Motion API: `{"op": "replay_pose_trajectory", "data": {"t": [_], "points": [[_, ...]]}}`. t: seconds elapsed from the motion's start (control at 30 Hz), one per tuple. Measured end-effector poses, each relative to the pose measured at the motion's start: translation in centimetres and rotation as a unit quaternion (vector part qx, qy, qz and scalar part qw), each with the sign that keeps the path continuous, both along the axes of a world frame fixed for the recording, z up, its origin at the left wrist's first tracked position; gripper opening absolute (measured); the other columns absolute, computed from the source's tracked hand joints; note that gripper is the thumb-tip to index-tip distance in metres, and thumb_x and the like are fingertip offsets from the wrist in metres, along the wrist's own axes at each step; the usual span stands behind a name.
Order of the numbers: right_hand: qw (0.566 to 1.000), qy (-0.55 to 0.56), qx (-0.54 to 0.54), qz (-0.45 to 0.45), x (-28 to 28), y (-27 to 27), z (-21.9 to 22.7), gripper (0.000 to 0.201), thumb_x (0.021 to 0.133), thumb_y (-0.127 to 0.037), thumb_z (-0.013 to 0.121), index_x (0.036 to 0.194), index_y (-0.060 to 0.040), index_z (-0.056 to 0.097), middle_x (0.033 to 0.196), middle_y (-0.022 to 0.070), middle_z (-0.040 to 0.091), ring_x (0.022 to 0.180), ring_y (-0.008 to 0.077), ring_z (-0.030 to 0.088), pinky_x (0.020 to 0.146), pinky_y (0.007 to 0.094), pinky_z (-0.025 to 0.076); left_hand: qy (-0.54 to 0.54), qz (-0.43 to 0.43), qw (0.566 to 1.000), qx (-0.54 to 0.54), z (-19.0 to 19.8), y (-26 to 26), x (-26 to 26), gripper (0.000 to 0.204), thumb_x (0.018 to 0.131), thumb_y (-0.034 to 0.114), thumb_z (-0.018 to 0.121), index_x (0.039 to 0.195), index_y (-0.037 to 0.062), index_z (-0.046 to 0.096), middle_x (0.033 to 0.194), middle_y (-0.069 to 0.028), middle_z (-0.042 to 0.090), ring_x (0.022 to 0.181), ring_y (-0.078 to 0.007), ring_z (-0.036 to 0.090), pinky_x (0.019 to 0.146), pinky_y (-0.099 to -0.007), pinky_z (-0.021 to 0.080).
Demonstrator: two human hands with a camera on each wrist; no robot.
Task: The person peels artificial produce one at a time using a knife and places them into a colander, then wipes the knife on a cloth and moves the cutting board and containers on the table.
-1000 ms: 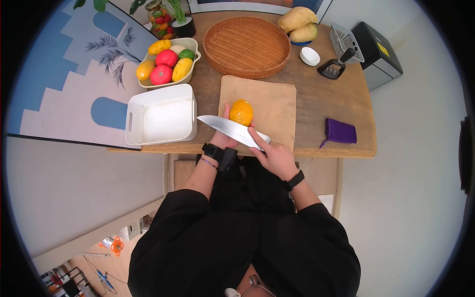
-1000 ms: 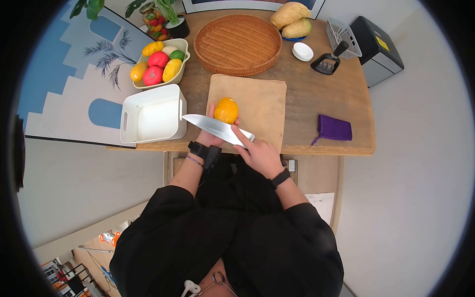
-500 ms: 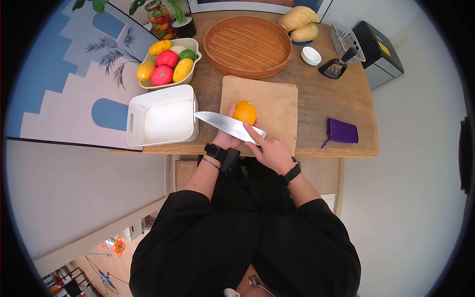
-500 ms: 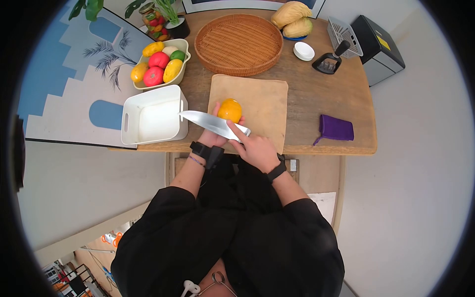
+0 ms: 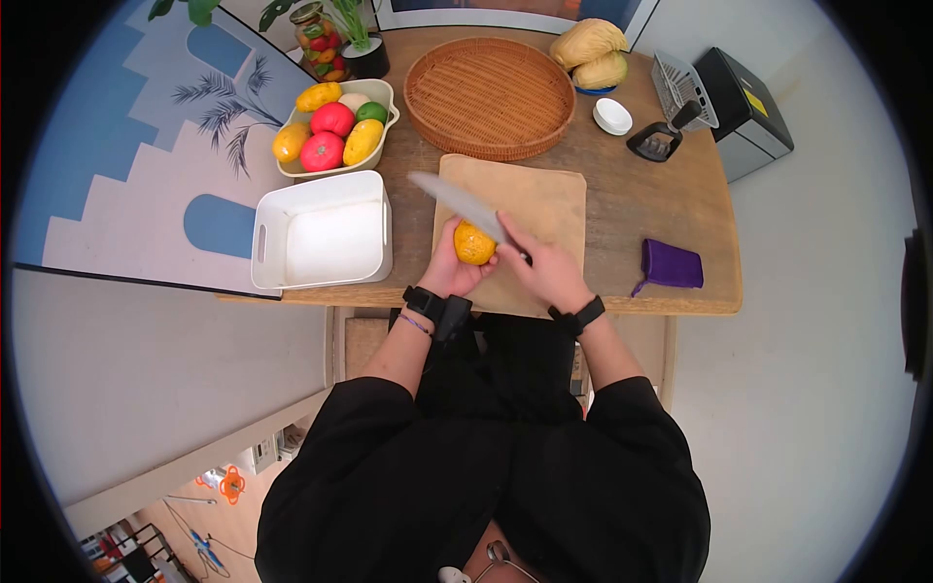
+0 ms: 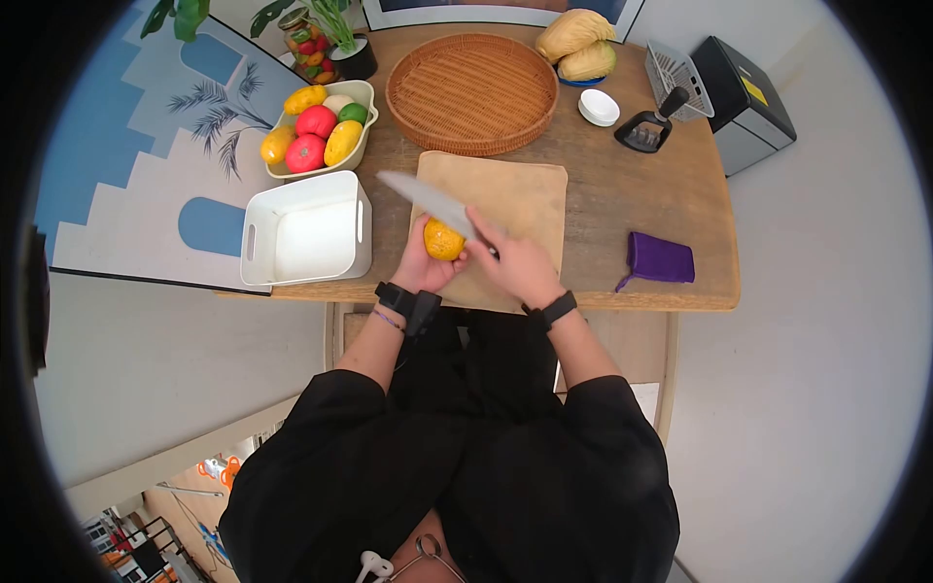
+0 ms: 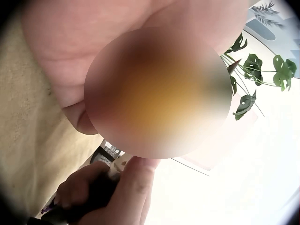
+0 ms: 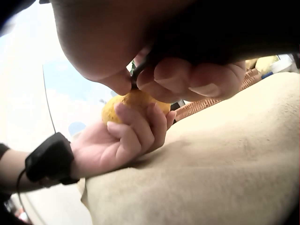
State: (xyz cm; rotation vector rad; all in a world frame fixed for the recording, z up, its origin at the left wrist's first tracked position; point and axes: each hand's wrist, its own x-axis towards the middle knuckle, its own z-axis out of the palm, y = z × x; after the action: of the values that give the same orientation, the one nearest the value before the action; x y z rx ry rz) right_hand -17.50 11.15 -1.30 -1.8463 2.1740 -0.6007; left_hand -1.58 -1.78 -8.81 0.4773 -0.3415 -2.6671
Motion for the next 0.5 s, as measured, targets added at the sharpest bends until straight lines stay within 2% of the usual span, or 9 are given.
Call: {"op": "replay_pose_trajectory", "data": {"t": [0.07, 0.1, 0.17, 0.27, 0.3, 0.37, 0.4, 0.47, 0.5], "points": [[0.99, -0.065, -0.1, -0.078, -0.9, -0.9, -0.5, 0.055, 0.099, -0.047, 0.06, 0.152, -0.0348, 0.05, 0.08, 0.0158, 0.073, 0.068, 0.0381, 0.071, 0.062, 0.0477, 0.058, 0.046, -0.083, 0.995, -0.028, 0.2, -0.5, 0.2, 0.058, 0.106, 0.059, 0.04, 0.136, 0.0129, 0.057, 0.116, -0.0159, 0.068, 0.086, -0.0251, 0.066, 0.075, -0.0355, 0.055], [0.99, -0.065, -0.1, -0.079, -1.1, -0.7, 0.2, 0.055, 0.099, -0.047, 0.06, 0.152, -0.0348, 0.05, 0.08, 0.0158, 0.073, 0.068, 0.0381, 0.071, 0.062, 0.0477, 0.058, 0.046, -0.083, 0.995, -0.028, 0.6, -0.2, 0.1, 0.058, 0.106, 0.059, 0.04, 0.136, 0.0129, 0.057, 0.116, -0.0159, 0.068, 0.086, -0.0251, 0.066, 0.075, -0.0355, 0.055], [0.982, 0.048, 0.049, -0.178, -1.6, -0.6, 2.1, 0.053, 0.099, -0.044, 0.061, 0.15, -0.0339, 0.053, 0.09, 0.0152, 0.075, 0.074, 0.0374, 0.072, 0.066, 0.0474, 0.058, -0.016, -0.06, 0.998, -0.025, 1.3, 0.4, -0.1, 0.057, 0.105, 0.058, 0.041, 0.133, 0.0124, 0.058, 0.109, -0.019, 0.069, 0.08, -0.0247, 0.064, 0.074, -0.036, 0.055], [0.992, -0.018, -0.049, -0.116, -0.5, 1.2, 2.3, 0.055, 0.099, -0.043, 0.063, 0.152, -0.0355, 0.05, 0.081, 0.0156, 0.073, 0.068, 0.0378, 0.071, 0.061, 0.0471, 0.057, 0.001, -0.041, 0.999, 0.004, -0.2, 0.0, -0.1, 0.059, 0.104, 0.059, 0.042, 0.134, 0.0114, 0.057, 0.112, -0.017, 0.069, 0.087, -0.0273, 0.067, 0.079, -0.0396, 0.057], [0.992, -0.019, -0.045, -0.114, 0.2, 1.9, 2.5, 0.055, 0.099, -0.043, 0.063, 0.152, -0.0355, 0.05, 0.081, 0.0156, 0.073, 0.068, 0.0378, 0.071, 0.061, 0.0471, 0.057, 0.0, -0.038, 0.999, 0.007, -0.1, 0.4, -0.2, 0.059, 0.104, 0.059, 0.042, 0.134, 0.0114, 0.057, 0.112, -0.017, 0.069, 0.087, -0.0273, 0.067, 0.079, -0.0396, 0.057], [1.0, 0.006, -0.03, 0.007, 1.6, 3.1, 3.1, 0.058, 0.099, -0.043, 0.063, 0.154, -0.0376, 0.046, 0.067, 0.0142, 0.068, 0.059, 0.0362, 0.068, 0.054, 0.046, 0.055, -0.056, 0.065, 0.995, 0.044, 0.0, 0.8, -1.0, 0.06, 0.103, 0.06, 0.043, 0.132, 0.0097, 0.059, 0.114, -0.0155, 0.07, 0.096, -0.031, 0.069, 0.087, -0.0448, 0.058], [1.0, 0.005, -0.029, 0.005, 2.2, 3.5, 3.0, 0.058, 0.099, -0.043, 0.063, 0.154, -0.0376, 0.046, 0.067, 0.0142, 0.068, 0.059, 0.0362, 0.068, 0.054, 0.046, 0.055, -0.057, 0.064, 0.995, 0.044, -0.3, 0.6, -0.9, 0.06, 0.103, 0.06, 0.043, 0.132, 0.0097, 0.059, 0.114, -0.0155, 0.07, 0.096, -0.031, 0.069, 0.087, -0.0448, 0.058], [0.998, 0.059, 0.004, 0.034, 3.3, 4.2, 2.5, 0.061, 0.097, -0.041, 0.067, 0.155, -0.0373, 0.047, 0.061, 0.0118, 0.062, 0.054, 0.0345, 0.066, 0.054, 0.0432, 0.054, 0.075, -0.024, 0.996, 0.039, -0.5, 0.0, -0.4, 0.06, 0.103, 0.06, 0.045, 0.13, 0.0089, 0.061, 0.115, -0.0138, 0.071, 0.104, -0.0337, 0.07, 0.092, -0.0486, 0.058], [0.997, 0.067, -0.001, 0.032, 3.5, 4.4, 1.5, 0.063, 0.097, -0.041, 0.067, 0.156, -0.0371, 0.045, 0.059, 0.012, 0.06, 0.054, 0.0331, 0.065, 0.054, 0.0434, 0.054, 0.016, -0.005, 0.999, 0.05, -0.3, 0.0, -0.5, 0.066, 0.102, 0.065, 0.041, 0.128, 0.0083, 0.061, 0.109, -0.018, 0.072, 0.102, -0.0323, 0.07, 0.089, -0.0484, 0.058]]}}
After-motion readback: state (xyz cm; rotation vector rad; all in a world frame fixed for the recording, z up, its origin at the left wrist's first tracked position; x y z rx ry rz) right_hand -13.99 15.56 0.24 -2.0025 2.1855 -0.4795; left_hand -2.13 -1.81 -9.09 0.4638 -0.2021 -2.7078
